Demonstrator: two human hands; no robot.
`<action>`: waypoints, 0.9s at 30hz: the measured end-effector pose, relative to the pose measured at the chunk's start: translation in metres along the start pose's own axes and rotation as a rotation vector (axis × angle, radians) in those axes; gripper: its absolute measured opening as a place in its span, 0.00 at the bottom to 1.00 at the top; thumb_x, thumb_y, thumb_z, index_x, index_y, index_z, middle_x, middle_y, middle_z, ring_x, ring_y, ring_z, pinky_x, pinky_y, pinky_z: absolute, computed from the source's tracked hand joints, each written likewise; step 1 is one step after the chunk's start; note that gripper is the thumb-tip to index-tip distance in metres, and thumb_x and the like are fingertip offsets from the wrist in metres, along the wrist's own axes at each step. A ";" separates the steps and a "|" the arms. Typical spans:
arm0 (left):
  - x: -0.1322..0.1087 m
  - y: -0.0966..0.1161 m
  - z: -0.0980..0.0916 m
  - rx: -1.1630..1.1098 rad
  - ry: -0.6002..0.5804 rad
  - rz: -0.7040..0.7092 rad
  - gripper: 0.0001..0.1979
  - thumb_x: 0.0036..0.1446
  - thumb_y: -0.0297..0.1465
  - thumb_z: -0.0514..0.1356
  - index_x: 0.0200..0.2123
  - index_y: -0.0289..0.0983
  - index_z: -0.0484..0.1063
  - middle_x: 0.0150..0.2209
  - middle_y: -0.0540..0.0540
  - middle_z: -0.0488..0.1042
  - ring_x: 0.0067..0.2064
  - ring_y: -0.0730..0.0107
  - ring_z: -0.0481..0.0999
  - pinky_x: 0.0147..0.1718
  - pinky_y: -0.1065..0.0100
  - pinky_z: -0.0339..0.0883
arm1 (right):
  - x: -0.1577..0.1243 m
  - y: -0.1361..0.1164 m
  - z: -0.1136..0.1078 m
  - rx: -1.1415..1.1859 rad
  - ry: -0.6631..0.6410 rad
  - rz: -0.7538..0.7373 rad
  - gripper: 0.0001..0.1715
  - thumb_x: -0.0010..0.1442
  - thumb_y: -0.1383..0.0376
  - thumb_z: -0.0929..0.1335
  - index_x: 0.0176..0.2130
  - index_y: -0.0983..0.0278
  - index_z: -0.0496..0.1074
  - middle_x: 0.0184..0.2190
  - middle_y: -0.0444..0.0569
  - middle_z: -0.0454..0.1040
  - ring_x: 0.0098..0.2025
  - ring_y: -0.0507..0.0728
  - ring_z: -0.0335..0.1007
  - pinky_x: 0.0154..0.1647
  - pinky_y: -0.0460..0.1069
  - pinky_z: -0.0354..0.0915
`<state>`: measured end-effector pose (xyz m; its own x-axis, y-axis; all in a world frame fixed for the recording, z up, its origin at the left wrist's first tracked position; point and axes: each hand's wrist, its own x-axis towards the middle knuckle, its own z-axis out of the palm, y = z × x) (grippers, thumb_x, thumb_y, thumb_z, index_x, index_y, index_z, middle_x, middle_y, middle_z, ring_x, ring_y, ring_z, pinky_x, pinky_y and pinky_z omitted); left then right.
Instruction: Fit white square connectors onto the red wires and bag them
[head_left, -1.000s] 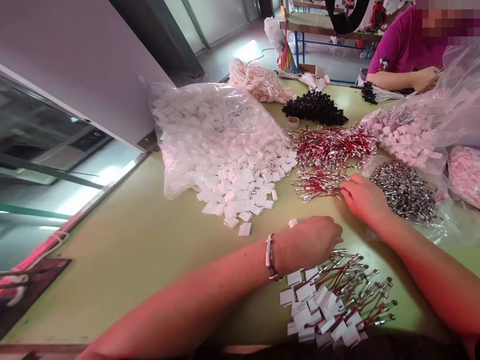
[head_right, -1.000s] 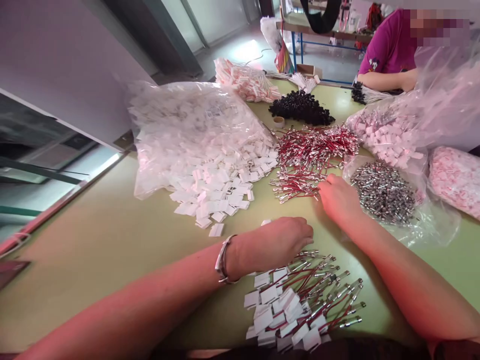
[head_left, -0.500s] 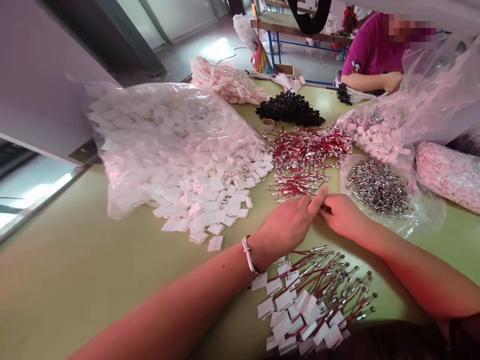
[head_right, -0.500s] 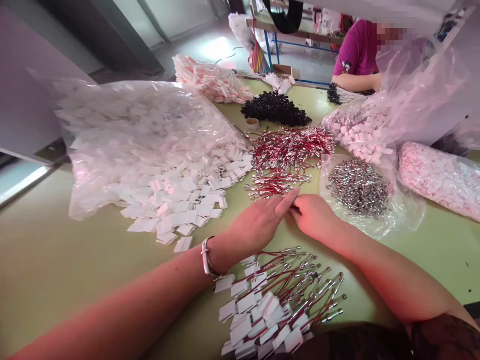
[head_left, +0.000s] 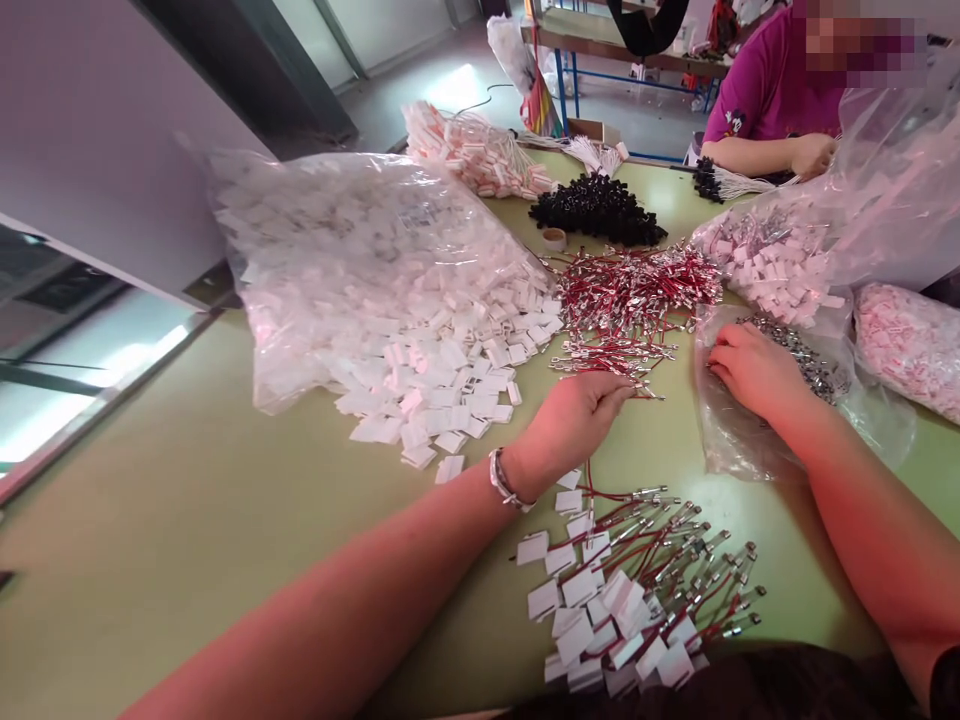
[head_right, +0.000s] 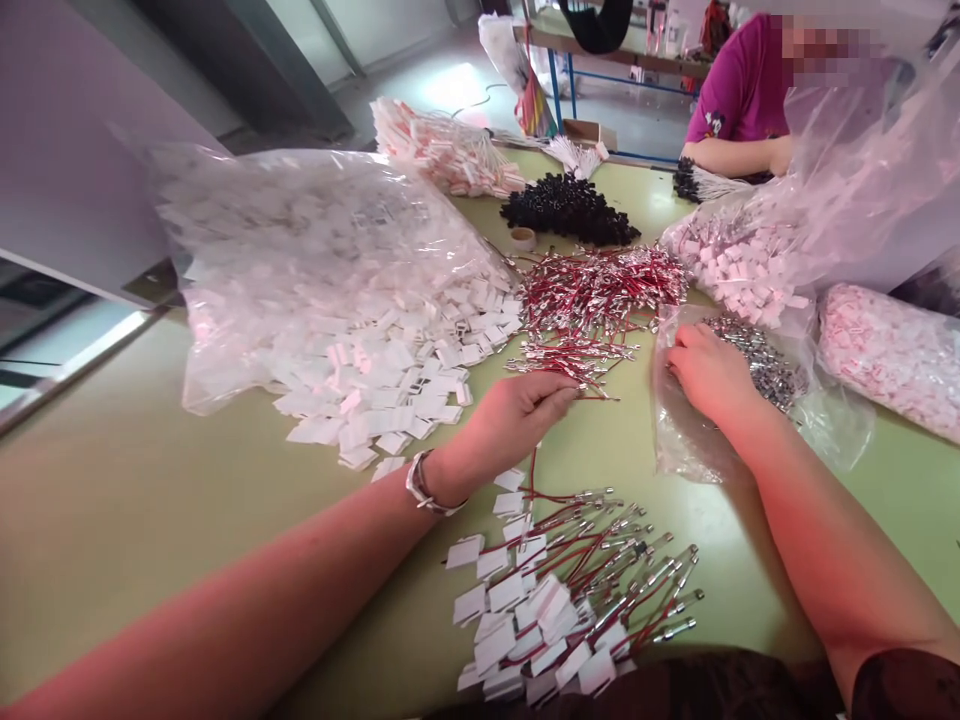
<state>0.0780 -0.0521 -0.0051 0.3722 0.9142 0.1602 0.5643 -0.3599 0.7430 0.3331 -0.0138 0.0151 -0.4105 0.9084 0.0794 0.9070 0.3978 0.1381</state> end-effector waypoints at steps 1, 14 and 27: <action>0.000 0.000 0.001 -0.027 0.013 0.003 0.13 0.61 0.31 0.53 0.30 0.35 0.75 0.28 0.48 0.75 0.30 0.72 0.71 0.32 0.70 0.65 | -0.002 -0.004 -0.003 0.054 0.042 0.000 0.13 0.62 0.66 0.63 0.35 0.63 0.78 0.40 0.55 0.74 0.44 0.62 0.65 0.35 0.52 0.59; 0.000 0.007 -0.002 -0.236 -0.096 -0.063 0.13 0.60 0.31 0.53 0.26 0.35 0.72 0.22 0.53 0.67 0.25 0.77 0.62 0.27 0.72 0.60 | -0.019 -0.080 0.000 0.771 0.116 -0.028 0.12 0.62 0.66 0.64 0.39 0.61 0.76 0.30 0.47 0.76 0.31 0.53 0.70 0.33 0.49 0.63; -0.006 -0.004 0.000 0.261 -0.073 0.284 0.13 0.64 0.30 0.51 0.34 0.37 0.76 0.27 0.50 0.75 0.28 0.73 0.71 0.27 0.72 0.62 | -0.020 -0.071 -0.011 0.760 -0.072 -0.078 0.10 0.59 0.66 0.65 0.32 0.63 0.76 0.23 0.44 0.74 0.25 0.51 0.65 0.27 0.47 0.58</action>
<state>0.0736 -0.0566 -0.0091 0.5863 0.7595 0.2819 0.5967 -0.6402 0.4838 0.2754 -0.0617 0.0147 -0.4922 0.8700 0.0289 0.7018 0.4163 -0.5781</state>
